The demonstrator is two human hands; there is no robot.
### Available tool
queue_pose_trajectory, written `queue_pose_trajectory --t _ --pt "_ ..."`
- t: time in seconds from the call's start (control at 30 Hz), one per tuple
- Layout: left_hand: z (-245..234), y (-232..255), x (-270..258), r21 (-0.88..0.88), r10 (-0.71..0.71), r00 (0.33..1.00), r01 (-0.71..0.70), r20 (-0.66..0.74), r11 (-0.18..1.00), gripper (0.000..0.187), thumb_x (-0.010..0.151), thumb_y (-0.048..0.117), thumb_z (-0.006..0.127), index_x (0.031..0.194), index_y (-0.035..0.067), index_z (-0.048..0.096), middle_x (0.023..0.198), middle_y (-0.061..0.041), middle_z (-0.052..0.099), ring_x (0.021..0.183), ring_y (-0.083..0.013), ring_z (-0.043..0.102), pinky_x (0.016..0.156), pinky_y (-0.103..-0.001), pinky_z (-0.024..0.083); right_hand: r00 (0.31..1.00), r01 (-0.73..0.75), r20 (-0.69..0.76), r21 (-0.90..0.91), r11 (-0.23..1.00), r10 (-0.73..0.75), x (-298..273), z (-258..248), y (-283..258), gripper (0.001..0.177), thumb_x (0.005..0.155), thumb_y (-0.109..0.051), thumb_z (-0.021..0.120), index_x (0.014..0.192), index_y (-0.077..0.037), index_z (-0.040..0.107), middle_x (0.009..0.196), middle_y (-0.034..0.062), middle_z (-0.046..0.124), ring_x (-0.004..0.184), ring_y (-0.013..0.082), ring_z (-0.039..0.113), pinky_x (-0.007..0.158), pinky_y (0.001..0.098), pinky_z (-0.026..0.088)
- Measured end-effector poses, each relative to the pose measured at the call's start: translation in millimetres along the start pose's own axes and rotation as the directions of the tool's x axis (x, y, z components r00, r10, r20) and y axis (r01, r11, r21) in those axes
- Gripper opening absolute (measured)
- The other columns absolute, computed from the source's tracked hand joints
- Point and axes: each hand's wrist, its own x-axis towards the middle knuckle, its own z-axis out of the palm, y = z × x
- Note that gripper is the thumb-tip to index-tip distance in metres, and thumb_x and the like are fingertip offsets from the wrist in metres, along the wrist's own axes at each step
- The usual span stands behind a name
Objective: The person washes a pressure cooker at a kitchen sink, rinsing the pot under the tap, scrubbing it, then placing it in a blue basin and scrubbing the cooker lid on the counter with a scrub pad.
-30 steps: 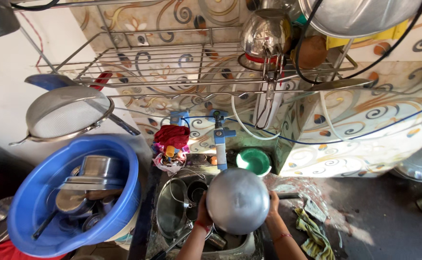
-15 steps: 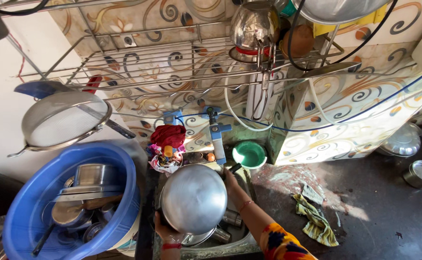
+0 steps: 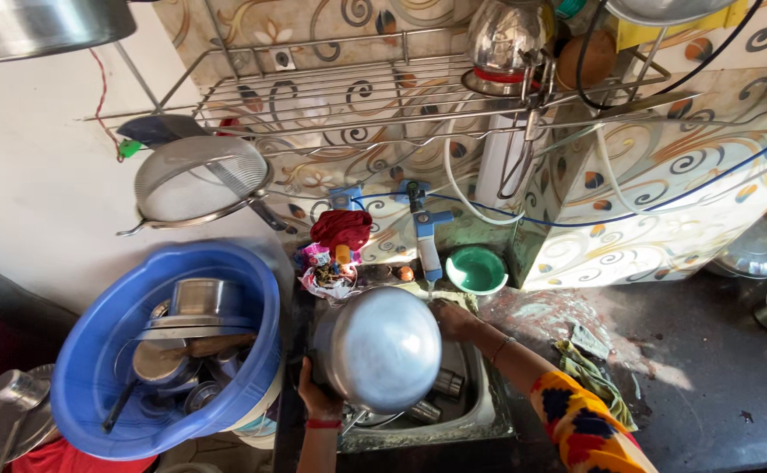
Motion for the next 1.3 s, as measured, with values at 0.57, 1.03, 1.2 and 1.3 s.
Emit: queue_pose_trajectory --t 0.57,1.03,1.2,1.3 --pt "65.2 7.7 57.0 0.886 -0.341 0.884 0.407 -0.321 0.221 0.083 0.094 0.074 0.055 0.110 -0.005 0.078 0.083 -0.016 0.076 0.074 -0.0300 0.068 0.066 -0.040 0.051 0.985 -0.081 -0.151 0.052 0.995 0.088 -114.4 16.6 -5.0 0.021 0.078 -0.029 0.073 0.083 -0.008 0.076 0.083 0.0180 0.073 0.079 0.0404 0.069 0.068 0.0480 0.055" --pt "361.3 -120.8 64.2 0.236 -0.131 0.541 -0.556 0.831 -0.797 0.066 0.063 0.041 0.082 0.119 0.008 0.068 0.134 -0.024 0.052 0.126 -0.0406 0.044 0.105 -0.049 0.033 0.974 -0.226 0.051 0.236 0.945 0.220 -116.1 1.5 -10.8 0.029 0.076 -0.033 0.077 0.088 -0.007 0.074 0.081 0.0184 0.073 0.078 0.0374 0.072 0.072 0.0453 0.057" --pt "344.6 -81.2 57.6 0.203 -0.377 0.578 -0.701 0.724 -0.684 0.056 0.083 0.049 0.076 0.117 0.006 0.068 0.125 -0.018 0.058 0.128 -0.0343 0.050 0.116 -0.044 0.037 0.972 -0.233 0.090 0.217 0.948 0.218 -115.5 -5.8 -22.4 0.031 0.074 -0.025 0.076 0.097 -0.004 0.072 0.090 0.0222 0.072 0.089 0.0395 0.071 0.079 0.0467 0.057" --pt "321.0 -56.6 49.3 0.144 -0.454 0.501 -0.773 0.737 -0.618 0.050 0.087 0.050 0.072 0.113 0.007 0.070 0.127 -0.016 0.062 0.131 -0.0327 0.052 0.117 -0.043 0.038 0.984 -0.176 0.091 0.289 0.941 0.156 -110.3 -9.4 -29.6 0.037 0.071 -0.022 0.076 0.105 -0.008 0.070 0.091 0.0198 0.074 0.089 0.0392 0.071 0.080 0.0470 0.055"
